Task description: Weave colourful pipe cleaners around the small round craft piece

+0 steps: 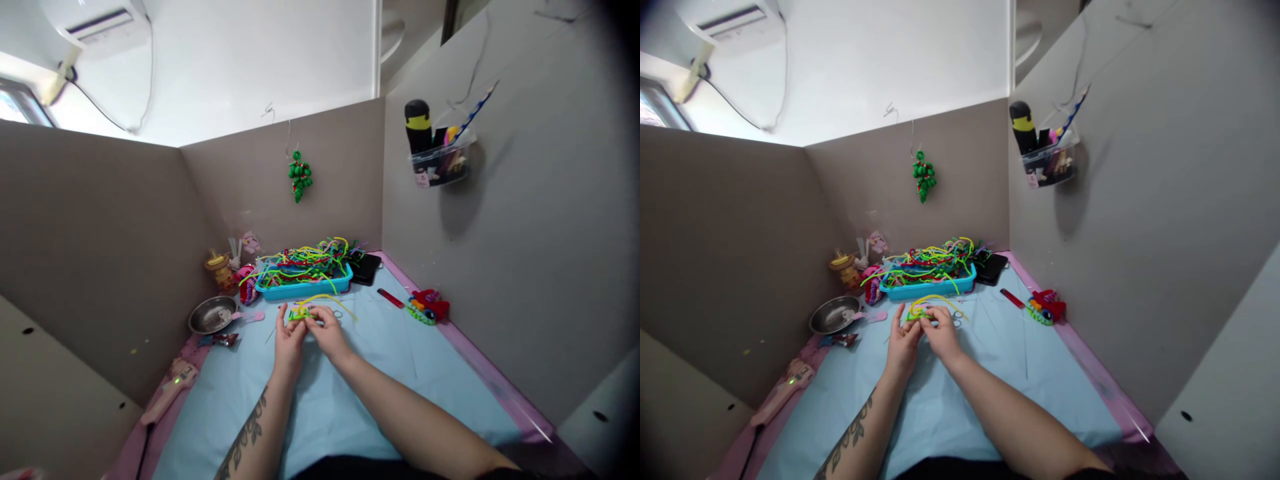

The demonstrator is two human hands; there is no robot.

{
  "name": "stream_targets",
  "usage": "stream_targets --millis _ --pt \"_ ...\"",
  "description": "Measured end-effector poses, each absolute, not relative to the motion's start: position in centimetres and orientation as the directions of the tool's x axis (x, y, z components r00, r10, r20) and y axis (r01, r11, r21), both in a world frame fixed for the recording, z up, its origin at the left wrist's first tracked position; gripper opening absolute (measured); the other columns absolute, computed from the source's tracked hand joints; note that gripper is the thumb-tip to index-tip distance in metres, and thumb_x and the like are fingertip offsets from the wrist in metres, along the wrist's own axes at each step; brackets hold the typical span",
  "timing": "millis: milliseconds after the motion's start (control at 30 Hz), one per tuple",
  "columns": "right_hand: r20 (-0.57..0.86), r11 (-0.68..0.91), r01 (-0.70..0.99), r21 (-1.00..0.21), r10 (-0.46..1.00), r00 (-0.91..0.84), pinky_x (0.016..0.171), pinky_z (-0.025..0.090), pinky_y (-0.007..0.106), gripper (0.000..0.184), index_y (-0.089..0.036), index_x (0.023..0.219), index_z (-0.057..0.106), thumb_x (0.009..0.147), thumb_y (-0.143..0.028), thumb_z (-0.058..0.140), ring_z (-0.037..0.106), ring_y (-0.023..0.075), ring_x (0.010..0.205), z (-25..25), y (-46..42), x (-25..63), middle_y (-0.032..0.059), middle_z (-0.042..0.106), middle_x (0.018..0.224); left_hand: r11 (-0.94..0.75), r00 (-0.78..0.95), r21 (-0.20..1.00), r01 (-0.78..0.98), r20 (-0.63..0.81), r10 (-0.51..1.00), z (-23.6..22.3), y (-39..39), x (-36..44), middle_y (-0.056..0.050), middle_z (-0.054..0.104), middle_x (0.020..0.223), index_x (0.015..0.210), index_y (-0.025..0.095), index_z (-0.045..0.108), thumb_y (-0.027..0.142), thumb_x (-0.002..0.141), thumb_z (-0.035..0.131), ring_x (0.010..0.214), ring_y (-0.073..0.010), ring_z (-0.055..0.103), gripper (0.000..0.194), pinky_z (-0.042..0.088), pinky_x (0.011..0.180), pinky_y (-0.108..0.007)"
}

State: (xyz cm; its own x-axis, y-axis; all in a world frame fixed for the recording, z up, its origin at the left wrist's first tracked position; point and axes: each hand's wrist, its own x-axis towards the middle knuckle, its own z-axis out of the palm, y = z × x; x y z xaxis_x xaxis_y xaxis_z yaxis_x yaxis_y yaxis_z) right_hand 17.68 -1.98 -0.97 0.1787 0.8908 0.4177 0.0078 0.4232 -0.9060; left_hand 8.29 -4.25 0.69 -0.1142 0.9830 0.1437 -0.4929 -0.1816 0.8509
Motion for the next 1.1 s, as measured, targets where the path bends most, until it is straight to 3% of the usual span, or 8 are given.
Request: stream_targets --millis 167,300,433,600,733,867,967,1100 --pt "0.357 0.37 -0.038 -0.928 0.915 0.186 0.075 0.046 0.032 0.01 -0.019 0.072 0.063 0.07 -0.027 0.058 0.056 0.0185 0.08 -1.4 -1.2 17.9 0.0038 0.059 0.087 -0.143 -0.123 0.973 -0.181 0.122 0.985 0.1 -4.0 7.9 0.001 0.062 0.066 0.13 0.016 0.037 0.036 0.071 0.067 0.058 -0.0131 0.06 0.07 0.046 0.059 -0.024" --pt "0.311 0.321 -0.045 -0.946 0.937 0.157 0.064 0.044 0.028 0.011 -0.02 0.068 0.061 0.069 -0.029 0.056 0.054 0.017 0.07 -1.4 -0.7 18.1 0.0008 0.058 0.074 -0.329 -0.31 0.877 0.35 0.44 0.843 0.4 -4.0 6.5 -0.004 0.062 0.075 0.102 0.016 0.058 0.039 0.08 0.052 0.065 -0.0152 0.058 0.032 0.044 0.059 -0.027" --pt "0.302 0.306 -0.032 -0.951 0.949 0.086 0.066 0.042 0.026 0.008 -0.02 0.062 0.059 0.065 -0.026 0.056 0.053 0.0164 0.072 -1.0 -0.7 18.5 -0.0004 0.057 0.074 -0.402 -0.207 0.776 0.487 0.549 0.81 0.9 -3.9 5.4 -0.004 0.059 0.076 0.076 0.019 0.065 0.031 0.073 0.06 0.072 -0.0176 0.055 0.014 0.043 0.068 -0.029" --pt "0.29 0.29 -0.014 -0.957 0.957 0.027 0.074 0.041 0.028 0.006 -0.019 0.059 0.058 0.062 -0.022 0.053 0.053 0.0174 0.078 -0.7 -1.0 18.7 -0.0001 0.055 0.077 -0.435 -0.093 0.695 0.573 0.582 0.808 0.7 -4.0 5.0 -0.004 0.06 0.077 0.076 0.022 0.066 0.025 0.071 0.061 0.079 -0.0217 0.055 0.008 0.042 0.077 -0.035" --pt "0.265 0.265 -0.009 -0.964 0.964 -0.018 0.075 0.041 0.029 0.006 -0.02 0.058 0.057 0.061 -0.021 0.052 0.053 0.0185 0.08 -0.8 -1.0 18.7 0.0002 0.056 0.078 -0.437 -0.068 0.663 0.607 0.592 0.803 0.7 -4.2 4.9 -0.005 0.058 0.079 0.079 0.024 0.067 0.024 0.07 0.063 0.082 -0.0241 0.055 0.009 0.041 0.082 -0.038" --pt "0.235 0.235 -0.021 -0.972 0.965 -0.114 0.07 0.042 0.027 0.007 -0.02 0.056 0.057 0.061 -0.02 0.051 0.054 0.0173 0.076 -0.3 -1.0 19.2 -0.0003 0.058 0.074 -0.496 -0.053 0.741 0.453 0.577 0.815 1.4 -4.3 4.8 -0.01 0.058 0.11 0.098 0.024 0.066 0.024 0.067 0.068 0.111 -0.0285 0.048 0.031 0.033 0.098 -0.043" --pt "0.197 0.193 -0.043 -0.98 0.938 -0.286 0.056 0.041 0.024 0.009 -0.019 0.053 0.056 0.061 -0.02 0.052 0.052 0.0141 0.059 0.5 -1.1 20.3 -0.002 0.057 0.06 -0.417 0.084 0.892 0.173 0.409 0.909 1.9 -4.2 4.6 -0.011 0.051 0.128 0.107 0.024 0.064 0.026 0.065 0.072 0.123 -0.0291 0.041 0.043 0.031 0.101 -0.042" --pt "0.165 0.148 -0.073 -0.986 0.874 -0.457 0.05 0.039 0.021 0.005 -0.018 0.057 0.057 0.06 -0.02 0.055 0.052 0.0125 0.055 1.6 -1.4 21.7 -0.0018 0.06 0.06 -0.118 0.343 0.989 -0.088 0.141 0.929 1.9 -4.3 4.3 -0.011 0.055 0.125 0.122 0.026 0.054 0.029 0.071 0.069 0.113 -0.0271 0.052 0.053 0.043 0.088 -0.037"
